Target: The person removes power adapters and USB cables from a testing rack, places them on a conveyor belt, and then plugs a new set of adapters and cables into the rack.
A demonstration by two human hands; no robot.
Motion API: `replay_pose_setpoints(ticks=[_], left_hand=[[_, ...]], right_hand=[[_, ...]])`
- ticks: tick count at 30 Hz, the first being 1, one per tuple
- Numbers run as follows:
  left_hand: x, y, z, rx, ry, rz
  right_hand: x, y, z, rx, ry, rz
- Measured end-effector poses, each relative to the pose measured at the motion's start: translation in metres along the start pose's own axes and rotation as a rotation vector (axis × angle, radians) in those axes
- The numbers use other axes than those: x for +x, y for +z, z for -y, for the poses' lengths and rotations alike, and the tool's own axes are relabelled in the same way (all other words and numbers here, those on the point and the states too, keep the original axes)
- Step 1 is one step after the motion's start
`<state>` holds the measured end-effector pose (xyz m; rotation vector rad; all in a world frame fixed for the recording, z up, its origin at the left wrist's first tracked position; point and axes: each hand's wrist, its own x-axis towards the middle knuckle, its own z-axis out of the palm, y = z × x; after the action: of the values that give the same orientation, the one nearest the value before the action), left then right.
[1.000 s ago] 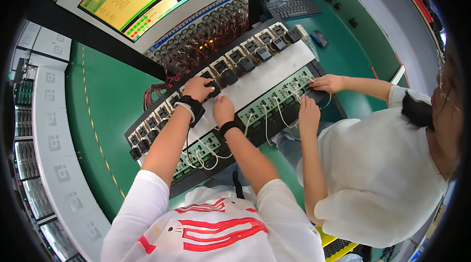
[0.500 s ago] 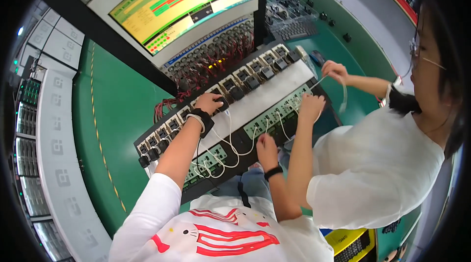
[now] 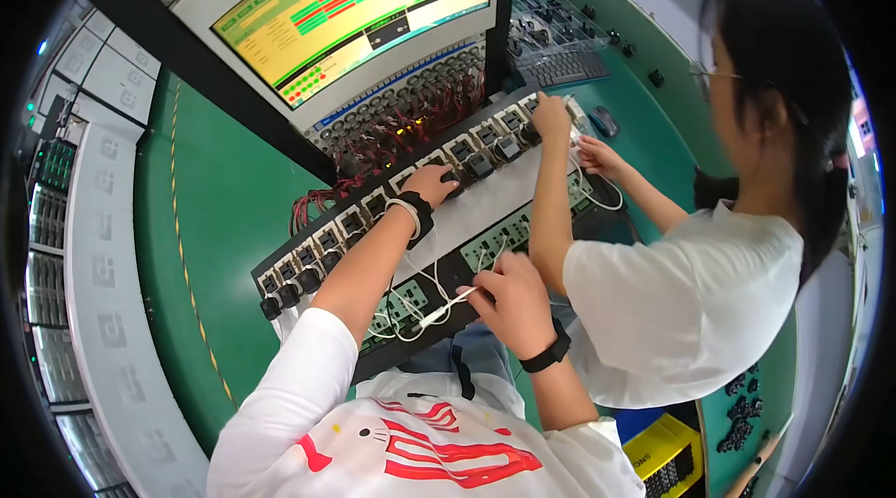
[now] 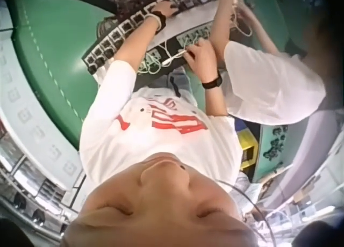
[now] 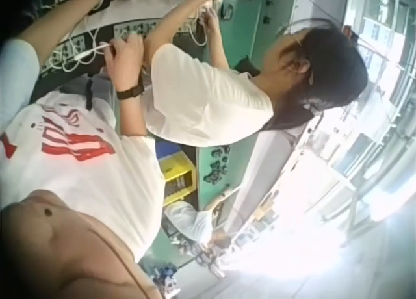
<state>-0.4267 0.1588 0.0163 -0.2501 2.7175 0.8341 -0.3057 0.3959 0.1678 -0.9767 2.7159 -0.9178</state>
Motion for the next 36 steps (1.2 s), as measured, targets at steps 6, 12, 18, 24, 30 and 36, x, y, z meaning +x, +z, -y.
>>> replay_pose_setpoints(ticks=[6,12,18,24,30,36], left_hand=[[0.000,-0.002,-0.005,-0.097,-0.027,-0.038],[-0.001,-0.004,-0.015,-0.136,-0.139,-0.042],[0.002,-0.002,-0.010,-0.161,-0.179,-0.038],[0.002,0.005,-0.008,-0.185,-0.137,-0.112],[0.006,0.005,-0.005,-0.226,-0.119,-0.109],[0.006,0.004,-0.001,-0.272,-0.129,-0.087]], right_hand=[[0.018,0.004,0.002,0.795,-0.046,0.201],[0.076,0.169,-0.104,1.400,0.700,-0.195],[0.109,0.206,-0.128,0.845,0.612,-0.168],[0.109,0.189,-0.124,0.700,0.512,-0.162],[0.107,0.182,-0.123,0.552,0.366,-0.285],[0.104,0.178,-0.122,0.685,0.524,-0.236]])
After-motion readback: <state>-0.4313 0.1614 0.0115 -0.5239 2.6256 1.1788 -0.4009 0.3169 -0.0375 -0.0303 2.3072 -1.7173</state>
